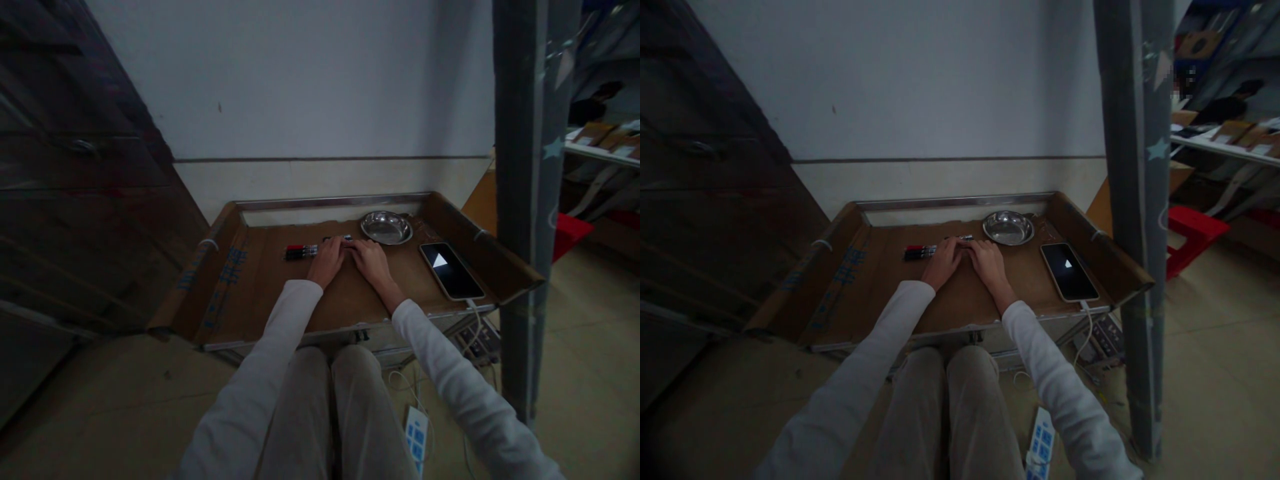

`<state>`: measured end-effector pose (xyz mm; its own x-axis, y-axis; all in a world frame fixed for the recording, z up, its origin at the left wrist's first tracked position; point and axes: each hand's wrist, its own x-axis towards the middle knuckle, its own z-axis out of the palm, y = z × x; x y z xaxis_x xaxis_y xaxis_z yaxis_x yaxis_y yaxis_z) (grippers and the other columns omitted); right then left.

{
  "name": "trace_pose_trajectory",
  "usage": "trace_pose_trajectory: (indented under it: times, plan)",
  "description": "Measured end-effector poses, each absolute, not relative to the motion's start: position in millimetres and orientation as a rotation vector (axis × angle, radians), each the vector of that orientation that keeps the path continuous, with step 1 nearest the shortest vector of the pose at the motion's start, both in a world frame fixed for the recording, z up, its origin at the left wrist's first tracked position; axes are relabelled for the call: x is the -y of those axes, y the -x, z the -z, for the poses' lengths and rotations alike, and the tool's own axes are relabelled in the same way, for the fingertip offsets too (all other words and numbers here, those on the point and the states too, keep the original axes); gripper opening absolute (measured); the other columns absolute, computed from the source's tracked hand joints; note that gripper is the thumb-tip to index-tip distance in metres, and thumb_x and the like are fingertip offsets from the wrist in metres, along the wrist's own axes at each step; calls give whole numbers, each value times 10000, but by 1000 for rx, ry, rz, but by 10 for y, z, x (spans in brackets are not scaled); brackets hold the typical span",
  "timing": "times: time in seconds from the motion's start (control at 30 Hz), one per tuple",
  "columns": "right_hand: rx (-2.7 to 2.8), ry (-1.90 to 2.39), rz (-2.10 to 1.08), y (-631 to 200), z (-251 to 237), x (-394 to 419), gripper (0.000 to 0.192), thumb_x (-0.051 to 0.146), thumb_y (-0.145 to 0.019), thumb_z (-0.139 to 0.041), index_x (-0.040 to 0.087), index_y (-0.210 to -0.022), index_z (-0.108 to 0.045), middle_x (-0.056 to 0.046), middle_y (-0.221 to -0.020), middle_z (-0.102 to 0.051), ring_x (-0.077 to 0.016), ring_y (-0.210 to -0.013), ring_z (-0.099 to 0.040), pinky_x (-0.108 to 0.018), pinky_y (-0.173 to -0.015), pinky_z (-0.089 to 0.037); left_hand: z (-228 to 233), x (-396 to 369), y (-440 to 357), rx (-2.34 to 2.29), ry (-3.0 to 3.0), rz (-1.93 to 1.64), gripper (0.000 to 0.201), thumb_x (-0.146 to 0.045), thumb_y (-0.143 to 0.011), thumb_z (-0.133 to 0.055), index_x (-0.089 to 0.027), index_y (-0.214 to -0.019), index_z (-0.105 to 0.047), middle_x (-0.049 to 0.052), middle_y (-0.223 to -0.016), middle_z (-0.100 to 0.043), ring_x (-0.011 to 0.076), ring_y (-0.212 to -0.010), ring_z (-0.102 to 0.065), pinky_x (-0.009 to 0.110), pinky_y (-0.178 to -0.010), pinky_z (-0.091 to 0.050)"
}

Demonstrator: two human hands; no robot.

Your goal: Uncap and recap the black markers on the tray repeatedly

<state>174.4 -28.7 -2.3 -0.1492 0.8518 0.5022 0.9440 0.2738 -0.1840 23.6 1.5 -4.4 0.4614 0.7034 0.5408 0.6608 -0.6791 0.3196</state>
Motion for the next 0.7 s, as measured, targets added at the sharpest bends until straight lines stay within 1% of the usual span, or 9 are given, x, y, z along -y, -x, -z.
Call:
trace_pose_trajectory:
  times: [0.13,0.2,0.27,0.37,0.43,0.5,0.6,0.7]
  plan:
    - [1859,1646,243,-1734,7,332,283,268,-950,-355,163,-1054,-596,-101,-953,-665,-213,-892,-574,-310,-806,-370,26,9,-239,-1342,-2767,-863,301,-187,-886,-449,-153,-1183,-482,112,-1195,-551,225,-1147,-468,387,-996,-337]
    - [1800,1649,229,-1745,4,357,290,282,-952,-348,167,-1072,-586,-98,-955,-671,-209,-868,-586,-305,-794,-382,21,25,-236,-1358,-2803,-799,317,-231,-897,-453,-163,-1206,-483,113,-1212,-542,229,-1154,-462,396,-991,-334]
    - [1760,1652,209,-1766,3,380,295,293,-953,-344,176,-1088,-580,-90,-952,-676,-206,-842,-597,-299,-773,-392,15,44,-228,-1357,-2827,-739,308,-291,-902,-466,-160,-1177,-512,116,-1188,-545,237,-1121,-479,399,-965,-354]
    - [1731,1654,188,-1805,2,411,297,294,-951,-347,185,-1092,-585,-82,-946,-681,-204,-827,-606,-295,-753,-401,2,74,-200,-1272,-2846,-663,261,-350,-910,-457,-158,-1023,-592,97,-1088,-565,221,-1043,-522,371,-927,-392]
    - [1739,1645,187,-1822,0,429,288,287,-948,-358,191,-1083,-593,-77,-955,-682,-203,-836,-607,-293,-759,-403,-5,86,-171,-1210,-2809,-735,257,-349,-922,-438,-172,-1007,-605,72,-1045,-560,187,-1002,-545,331,-918,-410]
    - [1759,1643,202,-1824,-4,445,282,280,-946,-366,194,-1076,-602,-75,-965,-681,-202,-849,-603,-295,-775,-400,-7,88,-140,-1222,-2732,-881,264,-336,-932,-422,-187,-1071,-591,56,-1033,-546,160,-979,-556,294,-905,-424]
    - [1816,1654,243,-1798,-16,466,288,271,-947,-366,191,-1078,-610,-83,-957,-679,-204,-855,-591,-303,-794,-388,-9,78,-111,-1292,-2646,-1026,283,-328,-941,-405,-188,-1112,-581,53,-1027,-526,144,-961,-561,265,-880,-441]
    - [1887,1656,268,-1757,-36,485,300,261,-949,-354,190,-1085,-612,-92,-961,-676,-208,-867,-581,-310,-806,-378,-13,75,-109,-1299,-2647,-1048,285,-330,-939,-411,-198,-1128,-579,48,-1020,-521,138,-941,-565,260,-874,-446]
